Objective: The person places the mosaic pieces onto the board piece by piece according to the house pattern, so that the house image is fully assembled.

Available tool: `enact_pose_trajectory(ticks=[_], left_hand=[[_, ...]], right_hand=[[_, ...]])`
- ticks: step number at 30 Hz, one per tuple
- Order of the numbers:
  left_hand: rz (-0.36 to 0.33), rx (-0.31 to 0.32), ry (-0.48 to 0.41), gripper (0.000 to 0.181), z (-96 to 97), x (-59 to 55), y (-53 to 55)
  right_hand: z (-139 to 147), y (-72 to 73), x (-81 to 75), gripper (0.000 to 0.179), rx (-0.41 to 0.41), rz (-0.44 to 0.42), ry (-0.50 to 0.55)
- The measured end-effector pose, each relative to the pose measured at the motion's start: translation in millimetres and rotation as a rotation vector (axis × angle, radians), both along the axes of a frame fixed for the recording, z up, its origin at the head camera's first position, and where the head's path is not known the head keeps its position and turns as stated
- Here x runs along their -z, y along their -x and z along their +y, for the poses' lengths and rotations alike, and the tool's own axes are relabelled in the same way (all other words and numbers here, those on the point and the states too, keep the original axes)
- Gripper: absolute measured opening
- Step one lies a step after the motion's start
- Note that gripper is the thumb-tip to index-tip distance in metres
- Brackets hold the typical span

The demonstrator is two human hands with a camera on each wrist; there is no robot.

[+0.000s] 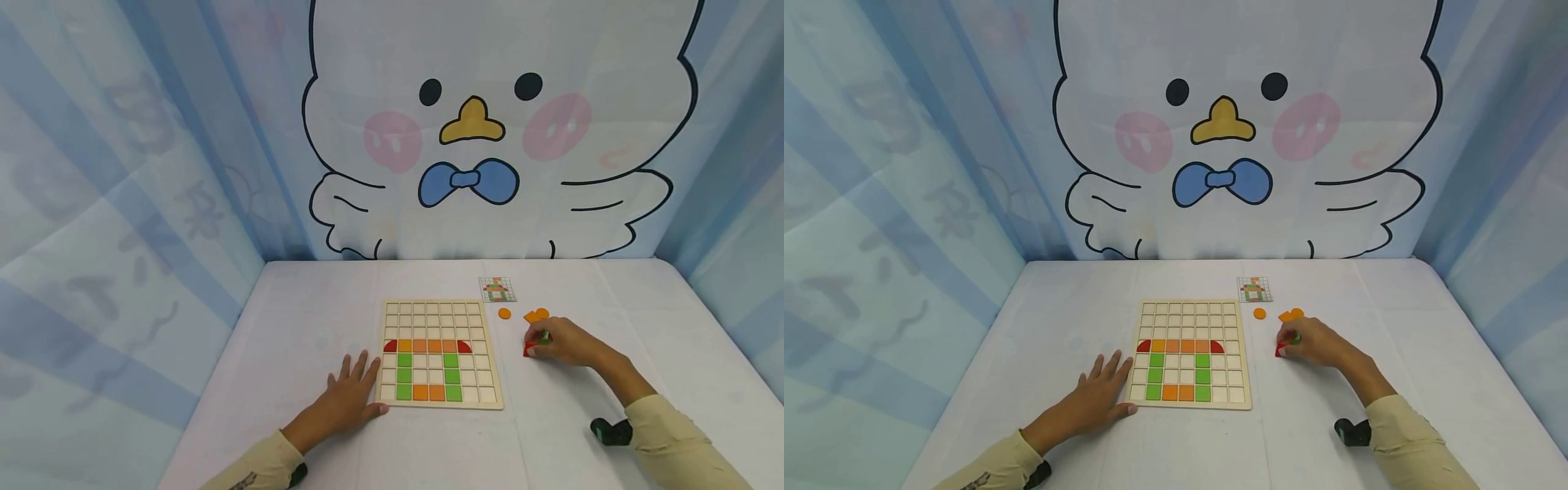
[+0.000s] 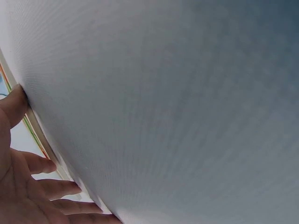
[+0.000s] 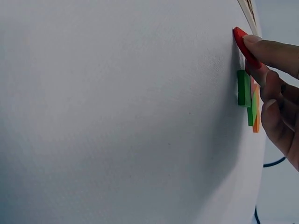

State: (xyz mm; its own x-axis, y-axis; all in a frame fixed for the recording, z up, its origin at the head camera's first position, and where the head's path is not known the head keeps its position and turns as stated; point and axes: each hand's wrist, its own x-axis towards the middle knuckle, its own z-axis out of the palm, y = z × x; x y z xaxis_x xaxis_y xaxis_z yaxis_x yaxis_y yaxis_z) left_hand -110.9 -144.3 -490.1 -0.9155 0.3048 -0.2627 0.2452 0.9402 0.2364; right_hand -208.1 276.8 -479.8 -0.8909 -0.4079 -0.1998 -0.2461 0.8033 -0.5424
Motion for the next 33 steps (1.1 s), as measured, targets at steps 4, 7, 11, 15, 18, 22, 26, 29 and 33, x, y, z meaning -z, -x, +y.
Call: enact_pose_trajectory(ticks=[4,7,11,15,18,22,26,29,33], left_hand=[[-0.007,-0.002,0.002,0.088,0.2,-0.6,0.1],[-0.011,-0.006,0.004,0.088,0.2,-0.4,0.2],[-0.010,-0.007,0.004,0.089,0.3,0.4,0.3],[-0.011,-0.009,0.003,0.089,0.3,1.1,0.6],[-0.013,-0.012,0.000,0.088,0.2,1.3,0.7],[-0.016,-0.016,-0.002,0.088,0.6,0.7,0.7],[-0.014,-0.016,-0.001,0.088,1.2,-0.1,0.5],[-0.011,-0.005,-0.001,0.088,0.5,-0.3,0.8],[-0.011,0.012,-0.001,0.087,-1.1,-0.7,1.5]], right_hand=[[0.7,-0.7,1.3,0.020,-0.026,-0.014,0.027],[-0.1,-1.8,2.9,0.023,-0.035,-0.028,0.026],[-2.1,-3.3,3.6,0.020,-0.034,-0.018,0.018],[-4.0,-4.3,3.8,0.013,-0.044,0.031,0.017],[-5.9,-4.7,4.8,0.009,-0.041,0.062,0.009],[-7.6,-5.3,6.0,0.014,-0.012,0.036,0.001],[-6.0,-6.6,4.2,0.022,-0.006,-0.035,0.003],[-3.6,-8.1,1.4,0.026,-0.024,-0.086,0.021],[-1.8,-9.9,-1.3,0.030,-0.033,-0.143,0.058]])
